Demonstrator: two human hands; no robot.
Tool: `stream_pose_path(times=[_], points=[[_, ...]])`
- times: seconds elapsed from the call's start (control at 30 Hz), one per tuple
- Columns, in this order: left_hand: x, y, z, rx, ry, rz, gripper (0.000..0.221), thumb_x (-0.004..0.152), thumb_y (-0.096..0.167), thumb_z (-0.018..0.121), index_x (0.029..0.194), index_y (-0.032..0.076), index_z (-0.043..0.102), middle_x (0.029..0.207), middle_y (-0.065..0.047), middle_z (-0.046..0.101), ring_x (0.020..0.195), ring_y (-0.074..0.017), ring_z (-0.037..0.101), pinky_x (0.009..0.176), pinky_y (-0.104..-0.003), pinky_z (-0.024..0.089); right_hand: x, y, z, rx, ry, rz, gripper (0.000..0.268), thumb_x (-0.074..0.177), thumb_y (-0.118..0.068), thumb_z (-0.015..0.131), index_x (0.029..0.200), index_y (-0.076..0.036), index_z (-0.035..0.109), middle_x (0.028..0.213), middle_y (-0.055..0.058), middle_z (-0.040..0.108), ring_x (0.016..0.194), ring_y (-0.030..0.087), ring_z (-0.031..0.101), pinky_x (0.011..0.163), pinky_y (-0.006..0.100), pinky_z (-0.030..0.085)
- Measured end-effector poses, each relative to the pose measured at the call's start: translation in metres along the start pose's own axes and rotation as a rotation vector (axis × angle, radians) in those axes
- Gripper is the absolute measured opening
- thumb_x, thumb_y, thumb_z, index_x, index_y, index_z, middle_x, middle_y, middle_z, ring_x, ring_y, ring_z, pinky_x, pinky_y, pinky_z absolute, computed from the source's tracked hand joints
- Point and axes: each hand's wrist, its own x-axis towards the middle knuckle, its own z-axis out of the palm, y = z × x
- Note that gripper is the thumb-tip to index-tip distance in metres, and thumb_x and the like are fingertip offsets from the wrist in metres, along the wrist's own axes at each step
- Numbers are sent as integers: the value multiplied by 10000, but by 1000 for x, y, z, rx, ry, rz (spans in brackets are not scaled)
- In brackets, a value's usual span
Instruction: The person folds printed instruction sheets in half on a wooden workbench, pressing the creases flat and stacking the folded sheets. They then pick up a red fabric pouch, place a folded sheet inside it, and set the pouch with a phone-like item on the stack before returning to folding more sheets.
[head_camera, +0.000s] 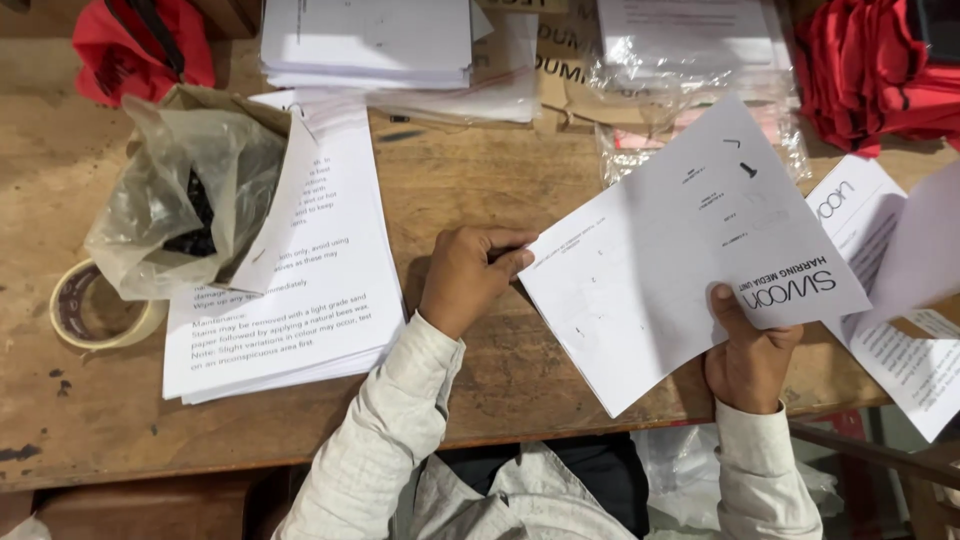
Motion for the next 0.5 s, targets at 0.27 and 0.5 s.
stream_pose_path(times=[0.27,0.5], points=[[0,-1,-1,-157,-5,-163,220,853,54,783,1070,20,785,967,-109,811,775,-128,781,667,-229,661,-13,-32,25,-597,-405,-191,469,910,105,588,1303,-126,696,1569,129,550,1494,289,511,1265,421,405],[3,-6,-4,-203,-13,-183,351,861,28,755,1210,16,720,976,-119,776,787,-138,763,680,-240,676,-16,-33,16,-986,-671,-275,640,726,180,591,1234,-185,727,1533,51,557,1534,333,415,1273,468,367]])
